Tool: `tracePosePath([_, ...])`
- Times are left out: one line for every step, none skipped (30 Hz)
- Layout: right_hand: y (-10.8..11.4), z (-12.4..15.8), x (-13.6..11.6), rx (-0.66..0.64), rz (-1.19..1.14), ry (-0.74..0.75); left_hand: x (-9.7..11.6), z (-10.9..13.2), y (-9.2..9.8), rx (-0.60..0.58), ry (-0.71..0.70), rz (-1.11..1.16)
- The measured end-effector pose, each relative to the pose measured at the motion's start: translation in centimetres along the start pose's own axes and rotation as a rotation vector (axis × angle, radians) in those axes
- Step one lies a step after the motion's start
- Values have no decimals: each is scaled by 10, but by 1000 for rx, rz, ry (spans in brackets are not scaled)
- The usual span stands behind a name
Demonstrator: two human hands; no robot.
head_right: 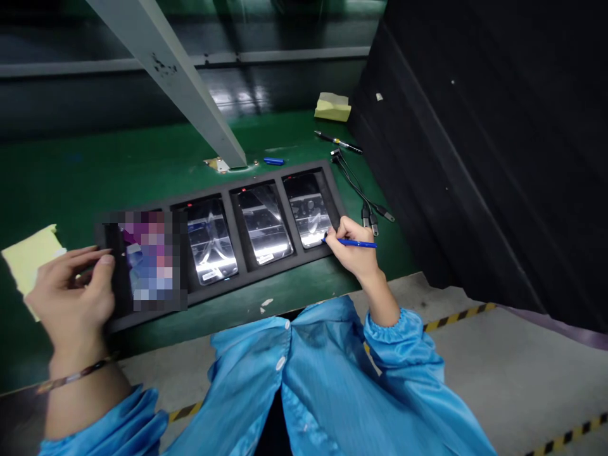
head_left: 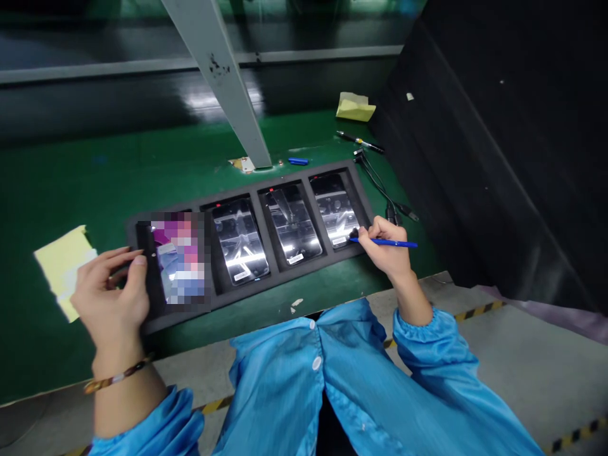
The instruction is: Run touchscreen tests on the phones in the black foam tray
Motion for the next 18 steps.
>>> tracePosePath([0, 0, 1, 9, -5, -3, 1, 0, 0, 4, 3, 0])
tracePosePath([0, 0, 1, 17, -10, -4, 2, 0, 0, 4, 7, 0])
tracePosePath([0, 0, 2, 23, -13, -4, 2, 0, 0, 3, 10, 2])
tracePosePath([1, -1, 3, 27, -15, -4, 2, 0, 0, 2, 11, 3])
tracePosePath([1, -1, 4, 29, -14, -3, 2, 0, 0, 5, 10, 2])
tracePosePath([1, -1, 4, 32, -10, 2, 1, -1, 0, 7, 8, 0])
tracePosePath([1, -1, 4, 35, -4, 8, -1, -1, 0, 9, 6, -3])
tracePosePath([1, -1, 3, 40, 3, 15, -2, -2, -1, 10, 5, -5])
tracePosePath([0, 0, 2, 46, 8, 22, -4, -2, -1, 12, 4, -6])
tracePosePath([-1, 0, 1, 47, 9, 29, -6, -3, -1, 15, 4, -6])
tracePosePath([-1, 1, 0, 46, 3, 36, -7, -3, -1, 17, 3, -5])
tracePosePath([-1, 1, -2, 43, -12, 42, -7, -4, -1, 14, -6, -7])
tracePosePath([1, 1, -2, 46, -34, 42, -6, -3, -1, 11, -25, -17])
tracePosePath([6, 0, -2, 60, -53, 32, -4, -3, 0, 2, -52, -34])
tracePosePath([13, -1, 0, 81, -63, 19, 0, -1, 0, -12, -86, -59])
tracePosePath([24, -4, 4, 127, -49, -4, 4, 0, 0, -24, -119, -86])
tracePosePath([37, -9, 10, 175, 3, -15, 9, 2, 0, -38, -143, -112])
tracePosePath([51, -15, 16, 221, 98, 14, 14, 4, -1, -50, -159, -130])
Point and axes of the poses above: each hand's wrist, its own z-axis away from the middle knuckle, its own y-axis out of the back of the hand, x = y × z, the point moved 3 cm from there along -z, towards the middle knuckle, and after that the axes turned 3 degrees about y, right-handed, at the moved point
